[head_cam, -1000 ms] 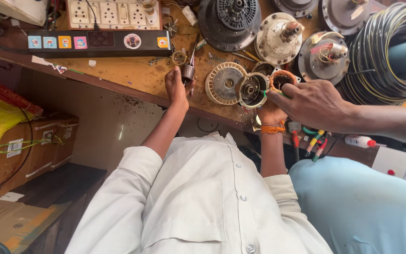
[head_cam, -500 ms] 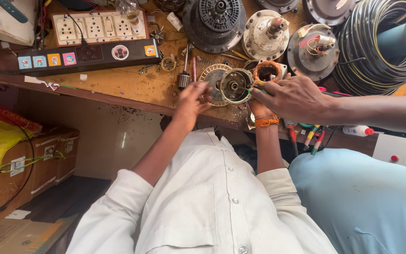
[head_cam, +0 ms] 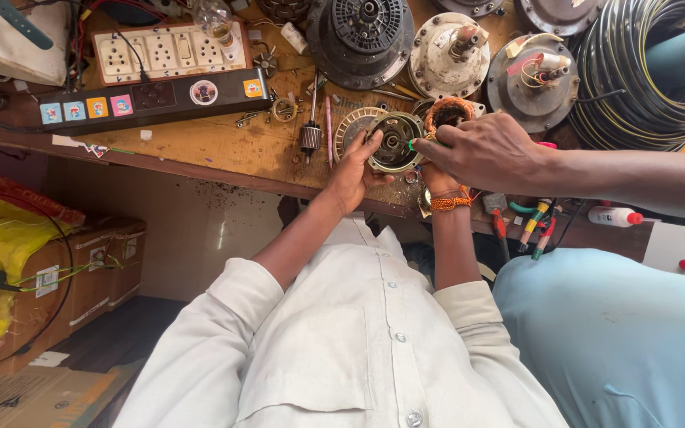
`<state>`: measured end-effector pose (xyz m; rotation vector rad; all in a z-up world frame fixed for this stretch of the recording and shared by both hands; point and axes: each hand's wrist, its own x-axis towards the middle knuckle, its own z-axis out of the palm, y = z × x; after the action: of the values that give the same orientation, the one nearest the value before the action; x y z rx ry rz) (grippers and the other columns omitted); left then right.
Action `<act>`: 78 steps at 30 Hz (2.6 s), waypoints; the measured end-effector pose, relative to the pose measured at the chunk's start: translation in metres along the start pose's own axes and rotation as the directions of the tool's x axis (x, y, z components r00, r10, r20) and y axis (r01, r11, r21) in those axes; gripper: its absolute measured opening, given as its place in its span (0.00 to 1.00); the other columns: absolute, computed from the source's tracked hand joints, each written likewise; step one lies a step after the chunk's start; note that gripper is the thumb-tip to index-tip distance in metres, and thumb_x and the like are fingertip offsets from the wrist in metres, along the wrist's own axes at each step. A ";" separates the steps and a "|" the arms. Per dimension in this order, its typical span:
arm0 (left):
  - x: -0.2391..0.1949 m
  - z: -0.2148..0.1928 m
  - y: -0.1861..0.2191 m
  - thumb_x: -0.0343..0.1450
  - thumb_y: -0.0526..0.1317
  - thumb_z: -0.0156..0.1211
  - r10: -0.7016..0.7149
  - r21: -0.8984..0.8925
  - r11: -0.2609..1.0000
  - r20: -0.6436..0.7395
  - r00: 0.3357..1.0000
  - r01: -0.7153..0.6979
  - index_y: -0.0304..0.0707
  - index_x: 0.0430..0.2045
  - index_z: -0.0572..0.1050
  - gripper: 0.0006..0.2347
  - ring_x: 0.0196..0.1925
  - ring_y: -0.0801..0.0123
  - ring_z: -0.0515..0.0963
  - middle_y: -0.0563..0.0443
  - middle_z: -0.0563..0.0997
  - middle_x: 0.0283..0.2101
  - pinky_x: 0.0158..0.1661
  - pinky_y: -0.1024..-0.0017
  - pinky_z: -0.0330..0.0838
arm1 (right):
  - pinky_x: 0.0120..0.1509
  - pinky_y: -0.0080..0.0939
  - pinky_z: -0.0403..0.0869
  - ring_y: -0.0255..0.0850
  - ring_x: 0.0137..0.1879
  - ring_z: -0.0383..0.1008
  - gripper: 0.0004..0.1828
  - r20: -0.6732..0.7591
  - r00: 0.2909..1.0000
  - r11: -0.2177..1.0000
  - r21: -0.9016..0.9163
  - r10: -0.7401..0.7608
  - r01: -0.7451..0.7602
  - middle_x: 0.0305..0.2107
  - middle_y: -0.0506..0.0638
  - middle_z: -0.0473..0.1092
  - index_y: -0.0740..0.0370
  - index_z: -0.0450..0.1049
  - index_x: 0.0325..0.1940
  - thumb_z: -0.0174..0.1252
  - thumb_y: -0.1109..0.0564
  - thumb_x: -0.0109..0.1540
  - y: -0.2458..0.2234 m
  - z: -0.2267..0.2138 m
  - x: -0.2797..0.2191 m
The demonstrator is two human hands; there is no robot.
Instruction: The person disassembles a small electric motor by removing the rotor and stator components. They use a screwdriver and pliers to adjust internal parts and wires, then reassemble the motor components on a cluttered workbench.
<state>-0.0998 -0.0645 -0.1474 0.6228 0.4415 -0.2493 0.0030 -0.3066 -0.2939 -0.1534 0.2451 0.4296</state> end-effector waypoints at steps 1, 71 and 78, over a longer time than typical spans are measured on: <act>0.000 0.000 -0.001 0.73 0.51 0.59 -0.002 -0.005 1.000 0.005 1.000 0.002 0.43 0.65 0.61 0.27 0.47 0.69 0.83 0.50 0.78 0.53 0.31 0.74 0.83 | 0.64 0.56 0.72 0.48 0.56 0.72 0.18 0.000 1.000 1.000 0.002 0.002 -0.002 0.48 0.52 0.71 0.57 0.70 0.54 0.48 0.43 0.69 0.001 -0.002 0.001; -0.003 -0.018 -0.004 0.77 0.55 0.49 0.096 -0.075 0.993 0.005 0.995 -0.096 0.44 0.65 0.60 0.25 0.39 0.60 0.87 0.48 0.78 0.55 0.26 0.80 0.79 | 0.59 0.52 0.77 0.43 0.49 0.76 0.15 -0.063 0.998 1.000 -0.017 -0.017 0.016 0.42 0.46 0.75 0.54 0.74 0.49 0.52 0.44 0.69 0.013 -0.032 0.020; -0.004 -0.017 -0.007 0.79 0.55 0.48 0.112 -0.076 0.991 0.001 0.994 -0.112 0.41 0.66 0.62 0.24 0.40 0.62 0.86 0.45 0.80 0.53 0.27 0.78 0.80 | 0.54 0.50 0.78 0.43 0.47 0.76 0.14 -0.161 0.986 1.000 0.001 -0.031 0.031 0.40 0.46 0.74 0.53 0.74 0.49 0.52 0.44 0.69 0.019 -0.021 0.019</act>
<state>-0.1109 -0.0588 -0.1616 0.5706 0.4079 -0.1266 0.0075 -0.2865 -0.3211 -0.1884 0.4021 0.3862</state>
